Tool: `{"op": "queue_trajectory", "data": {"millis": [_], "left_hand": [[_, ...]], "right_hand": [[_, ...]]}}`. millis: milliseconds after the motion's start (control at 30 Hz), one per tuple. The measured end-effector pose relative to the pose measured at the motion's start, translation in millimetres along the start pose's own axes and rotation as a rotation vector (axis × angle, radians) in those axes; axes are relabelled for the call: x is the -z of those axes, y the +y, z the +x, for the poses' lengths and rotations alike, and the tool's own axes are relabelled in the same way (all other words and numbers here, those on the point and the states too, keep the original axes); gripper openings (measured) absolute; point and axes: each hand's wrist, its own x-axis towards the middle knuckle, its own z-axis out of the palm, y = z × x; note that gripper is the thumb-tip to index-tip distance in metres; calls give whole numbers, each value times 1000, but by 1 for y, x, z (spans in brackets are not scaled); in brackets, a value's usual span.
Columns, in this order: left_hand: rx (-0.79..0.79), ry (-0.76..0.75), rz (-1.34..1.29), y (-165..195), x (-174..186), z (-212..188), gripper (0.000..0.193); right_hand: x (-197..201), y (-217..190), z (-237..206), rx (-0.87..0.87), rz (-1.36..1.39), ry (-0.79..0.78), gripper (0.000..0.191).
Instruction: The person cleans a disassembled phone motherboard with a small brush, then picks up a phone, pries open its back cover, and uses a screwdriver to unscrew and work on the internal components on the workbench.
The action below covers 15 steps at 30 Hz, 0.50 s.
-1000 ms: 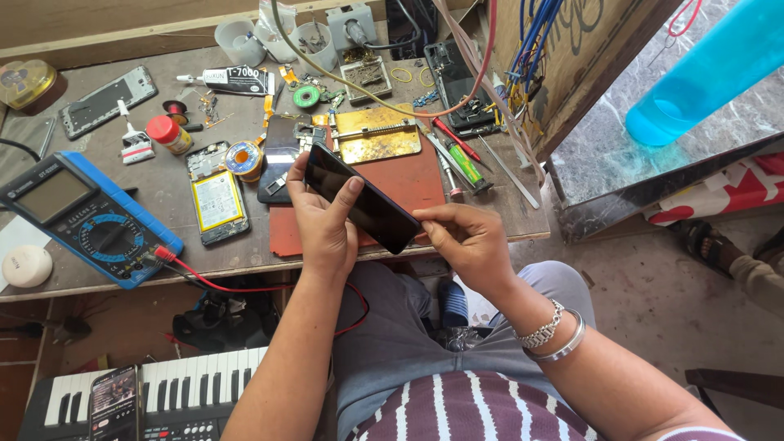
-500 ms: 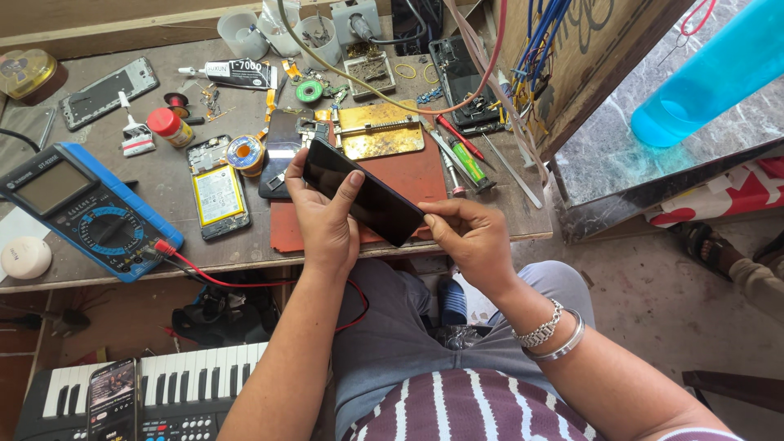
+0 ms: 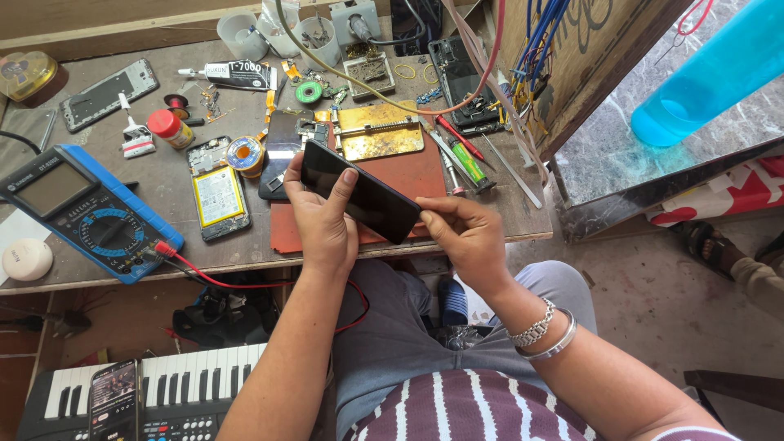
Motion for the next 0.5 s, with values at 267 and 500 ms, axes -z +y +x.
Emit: {"op": "queue_trajectory", "data": {"millis": [267, 500], "left_hand": [[-9, 16, 0, 0, -2, -1, 74], [-44, -6, 41, -2, -3, -4, 75]], "right_hand": [[-13, 0, -1, 138, -57, 63, 25], [-18, 0, 3, 269, -105, 131, 20]]}}
